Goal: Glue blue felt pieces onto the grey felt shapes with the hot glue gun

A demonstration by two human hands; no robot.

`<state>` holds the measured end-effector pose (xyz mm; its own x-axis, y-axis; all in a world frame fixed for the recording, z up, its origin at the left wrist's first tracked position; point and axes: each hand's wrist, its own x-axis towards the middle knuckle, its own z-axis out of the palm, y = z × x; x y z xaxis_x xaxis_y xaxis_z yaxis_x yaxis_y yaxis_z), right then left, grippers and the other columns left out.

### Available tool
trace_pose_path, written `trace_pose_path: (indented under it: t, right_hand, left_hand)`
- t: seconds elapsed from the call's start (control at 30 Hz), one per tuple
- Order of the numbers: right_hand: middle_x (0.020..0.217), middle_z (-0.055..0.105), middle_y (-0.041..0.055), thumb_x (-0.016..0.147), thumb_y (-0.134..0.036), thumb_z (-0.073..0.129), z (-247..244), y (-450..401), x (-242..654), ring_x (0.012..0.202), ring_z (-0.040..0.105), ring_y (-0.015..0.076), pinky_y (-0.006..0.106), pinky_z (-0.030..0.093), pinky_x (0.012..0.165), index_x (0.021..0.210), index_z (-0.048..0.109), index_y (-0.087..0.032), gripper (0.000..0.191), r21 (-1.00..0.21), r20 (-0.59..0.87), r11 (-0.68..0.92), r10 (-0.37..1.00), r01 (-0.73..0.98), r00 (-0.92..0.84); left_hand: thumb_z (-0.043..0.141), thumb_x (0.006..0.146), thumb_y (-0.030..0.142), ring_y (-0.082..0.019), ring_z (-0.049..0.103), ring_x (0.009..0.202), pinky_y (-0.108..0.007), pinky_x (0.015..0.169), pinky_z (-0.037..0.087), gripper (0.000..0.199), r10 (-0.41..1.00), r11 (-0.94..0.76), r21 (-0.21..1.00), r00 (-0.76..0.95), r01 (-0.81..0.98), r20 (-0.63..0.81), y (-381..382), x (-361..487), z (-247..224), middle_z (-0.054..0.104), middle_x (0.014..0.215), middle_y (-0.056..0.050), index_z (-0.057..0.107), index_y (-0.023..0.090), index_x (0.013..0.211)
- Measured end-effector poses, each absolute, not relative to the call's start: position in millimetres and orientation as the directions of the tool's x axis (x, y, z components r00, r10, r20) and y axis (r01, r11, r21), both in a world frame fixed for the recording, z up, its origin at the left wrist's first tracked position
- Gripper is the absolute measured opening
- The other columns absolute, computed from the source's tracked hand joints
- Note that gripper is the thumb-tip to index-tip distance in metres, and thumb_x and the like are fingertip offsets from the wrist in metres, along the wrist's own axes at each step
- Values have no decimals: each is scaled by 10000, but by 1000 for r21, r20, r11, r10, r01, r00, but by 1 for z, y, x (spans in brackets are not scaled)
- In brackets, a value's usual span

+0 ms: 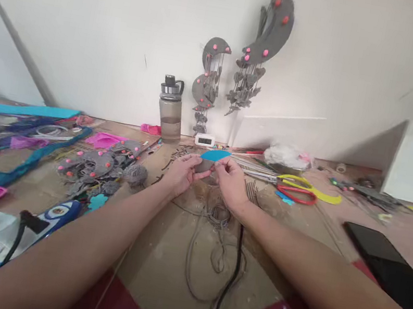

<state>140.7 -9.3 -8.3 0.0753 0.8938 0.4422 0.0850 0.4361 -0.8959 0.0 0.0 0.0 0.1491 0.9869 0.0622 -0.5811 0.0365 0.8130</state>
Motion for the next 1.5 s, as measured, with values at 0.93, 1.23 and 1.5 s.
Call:
trace_pose_path:
  t: [0.93, 1.23, 1.5]
  right_hand:
    - [639, 495, -31, 768, -322, 563, -2, -18, 137, 600, 435, 121, 274, 378, 619, 760, 586, -189, 135, -854, 503, 470, 855, 222, 125]
    - [740, 575, 3, 825, -315, 555, -3, -23, 134, 688, 492, 143, 287, 405, 679, 827, 643, -198, 147, -784, 579, 557, 815, 276, -1]
    - [725, 528, -16, 811, -328, 566, -5, -18, 135, 651, 448, 131, 278, 390, 643, 840, 552, -200, 132, -830, 528, 503, 847, 241, 51]
  left_hand:
    - [715, 724, 319, -172, 541, 800, -343, 762, 452, 270, 775, -458, 631, -66, 626, 628, -15, 9, -5, 568, 938, -54, 535, 188, 877]
    - [611, 765, 200, -173, 602, 810, -316, 782, 457, 80, 822, -478, 763, -85, 436, 563, -15, 7, -1, 647, 840, -39, 561, 186, 825]
    - [672, 726, 332, -102, 495, 624, -237, 632, 397, 188, 918, -372, 926, -116, 69, 378, -9, 5, 0, 583, 666, 26, 581, 169, 716]
